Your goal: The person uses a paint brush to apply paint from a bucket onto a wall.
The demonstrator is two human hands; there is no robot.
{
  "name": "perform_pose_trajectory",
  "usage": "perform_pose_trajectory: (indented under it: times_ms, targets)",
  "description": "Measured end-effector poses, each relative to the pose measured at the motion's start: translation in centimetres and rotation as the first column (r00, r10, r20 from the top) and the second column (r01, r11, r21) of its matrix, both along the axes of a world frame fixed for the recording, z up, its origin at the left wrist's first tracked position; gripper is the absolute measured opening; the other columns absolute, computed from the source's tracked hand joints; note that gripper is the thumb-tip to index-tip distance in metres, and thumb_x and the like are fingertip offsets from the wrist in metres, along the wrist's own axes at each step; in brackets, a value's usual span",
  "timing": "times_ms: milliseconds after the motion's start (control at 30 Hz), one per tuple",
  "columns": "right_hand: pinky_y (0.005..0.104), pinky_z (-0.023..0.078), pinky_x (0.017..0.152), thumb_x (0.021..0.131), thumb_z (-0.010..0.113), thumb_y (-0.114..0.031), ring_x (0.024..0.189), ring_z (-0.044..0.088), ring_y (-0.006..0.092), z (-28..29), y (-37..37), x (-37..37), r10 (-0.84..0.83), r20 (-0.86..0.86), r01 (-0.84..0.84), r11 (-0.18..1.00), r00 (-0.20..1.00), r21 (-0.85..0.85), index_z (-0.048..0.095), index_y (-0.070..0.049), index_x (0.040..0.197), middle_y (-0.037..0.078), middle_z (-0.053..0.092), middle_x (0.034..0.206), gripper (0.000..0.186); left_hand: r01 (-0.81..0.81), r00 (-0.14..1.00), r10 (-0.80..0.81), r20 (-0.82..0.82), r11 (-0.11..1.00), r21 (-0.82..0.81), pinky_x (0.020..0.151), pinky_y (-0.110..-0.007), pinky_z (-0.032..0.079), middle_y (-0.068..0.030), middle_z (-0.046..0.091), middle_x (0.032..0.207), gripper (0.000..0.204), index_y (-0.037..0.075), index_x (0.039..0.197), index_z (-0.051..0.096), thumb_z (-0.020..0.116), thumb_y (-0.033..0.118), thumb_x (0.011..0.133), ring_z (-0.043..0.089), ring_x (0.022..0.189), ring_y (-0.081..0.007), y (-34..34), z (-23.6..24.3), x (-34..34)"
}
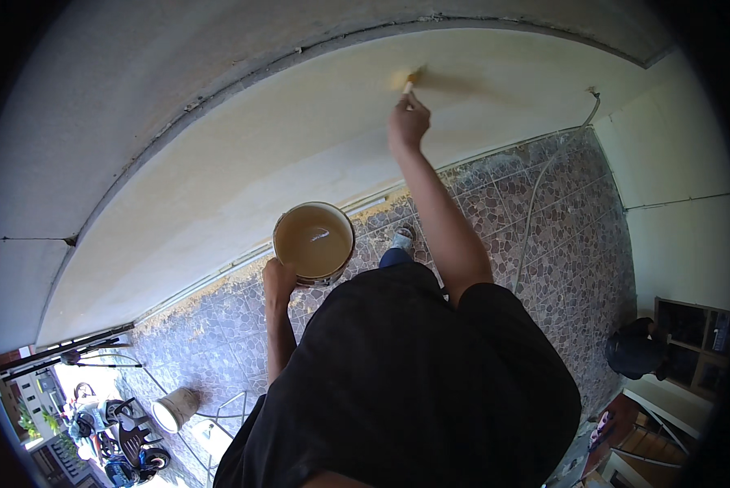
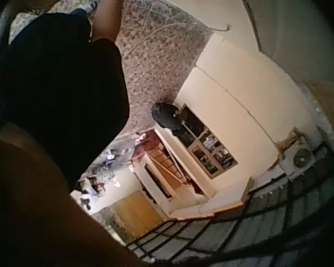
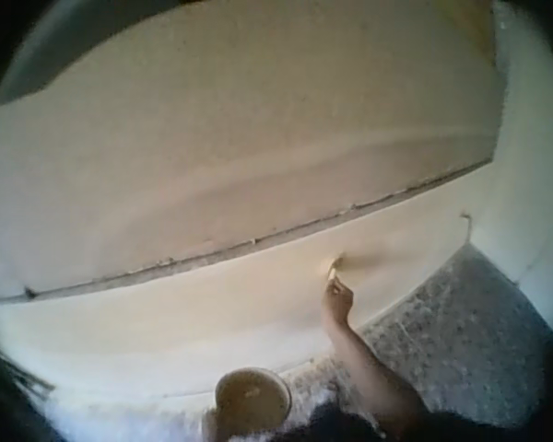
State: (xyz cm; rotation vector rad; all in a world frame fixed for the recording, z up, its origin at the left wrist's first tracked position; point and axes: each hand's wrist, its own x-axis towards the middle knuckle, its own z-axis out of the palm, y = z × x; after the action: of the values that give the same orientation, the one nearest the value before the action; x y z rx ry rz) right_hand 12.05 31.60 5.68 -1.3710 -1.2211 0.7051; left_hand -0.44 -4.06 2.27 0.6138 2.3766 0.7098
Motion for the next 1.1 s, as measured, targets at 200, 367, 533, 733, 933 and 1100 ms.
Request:
perform_pose_trajectory:
  times_ms: [200, 367, 533, 733, 933, 1100]
  targets:
    - [0.0333, 0.048, 0.06, 0.094, 0.056, -0.022, 0.061, 0.062, 0.0202, 3.6, -16.6, -9.1, 0.76, -0.135, -0.761, 0.588, 0.635, -0.274, 0.064, 0.001, 0.118, 0.019, 0.067, 0.075, 0.033, 0.015, 0.999, -0.016, -0.041, 0.999, -0.035, 0.072, -0.048, 0.053, -0.036, 0.063, 0.083, 0.035, -0.014, 0.089, 0.065, 0.051, 0.016, 0.076, 0.067, 0.08, -0.0448, -0.7, -1.1, -0.1]
    - [0.0276, 0.047, 0.063, 0.095, 0.06, -0.028, 0.069, 0.056, 0.0097, 2.3, -7.8, -4.2, 0.778, -0.088, -0.783, 0.615, 0.622, -0.097, 0.065, 0.0, 0.118, 0.008, 0.069, 0.083, 0.036, 0.04, 0.998, -0.043, -0.039, 0.997, -0.071, 0.074, -0.048, 0.053, -0.0369, 0.063, 0.083, 0.036, -0.016, 0.089, 0.064, 0.051, 0.015, 0.076, 0.066, 0.082, -0.0465, -0.4, -1.7, 0.0]
    - [0.0215, 0.042, 0.058, 0.093, 0.065, -0.026, 0.063, 0.047, 0.0041, 3.5, 2.2, 6.7, 0.622, -0.119, -0.633, 0.753, 0.774, -0.18, 0.066, -0.001, 0.118, -0.001, 0.063, 0.081, 0.035, 0.009, 1.0, -0.009, -0.013, 0.999, -0.036, 0.073, -0.048, 0.053, -0.0372, 0.062, 0.083, 0.036, -0.016, 0.088, 0.064, 0.053, 0.017, 0.077, 0.067, 0.081, -0.0459, -0.6, -1.2, 0.3]
    - [0.0271, 0.034, 0.046, 0.095, 0.059, -0.024, 0.052, 0.045, 0.0077, 0.0, 9.8, 13.0, 0.102, -0.222, -0.156, 0.958, 0.97, -0.24, 0.068, 0.0, 0.102, 0.001, 0.054, 0.063, 0.027, -0.011, 1.0, 0.011, -0.013, 1.0, 0.021, 0.076, -0.053, 0.05, -0.0386, 0.06, 0.083, 0.034, -0.015, 0.086, 0.064, 0.052, 0.015, 0.074, 0.063, 0.085, -0.0509, -0.7, -0.7, 0.8]
    - [0.0396, 0.051, 0.073, 0.09, 0.053, -0.012, 0.085, 0.067, 0.0364, 0.9, -2.8, -3.3, 0.129, -0.051, -0.128, 0.992, 0.99, 0.017, 0.066, 0.007, 0.104, 0.025, 0.067, 0.084, 0.027, 0.063, 0.996, -0.065, -0.054, 0.998, -0.025, 0.074, -0.051, 0.051, -0.0371, 0.062, 0.081, 0.035, -0.015, 0.085, 0.064, 0.052, 0.016, 0.075, 0.065, 0.082, -0.0485, -0.4, -0.7, 0.7]
    - [0.0265, 0.041, 0.058, 0.097, 0.057, -0.026, 0.063, 0.05, 0.0079, 3.8, -12.7, -3.7, 0.867, 0.06, -0.843, 0.496, 0.495, -0.209, 0.064, -0.003, 0.121, 0.005, 0.062, 0.07, 0.035, 0.127, 0.991, -0.129, -0.021, 0.99, -0.06, 0.073, -0.049, 0.052, -0.0365, 0.063, 0.081, 0.036, -0.015, 0.087, 0.064, 0.052, 0.017, 0.076, 0.066, 0.082, -0.0468, 0.8, -0.9, 0.6]
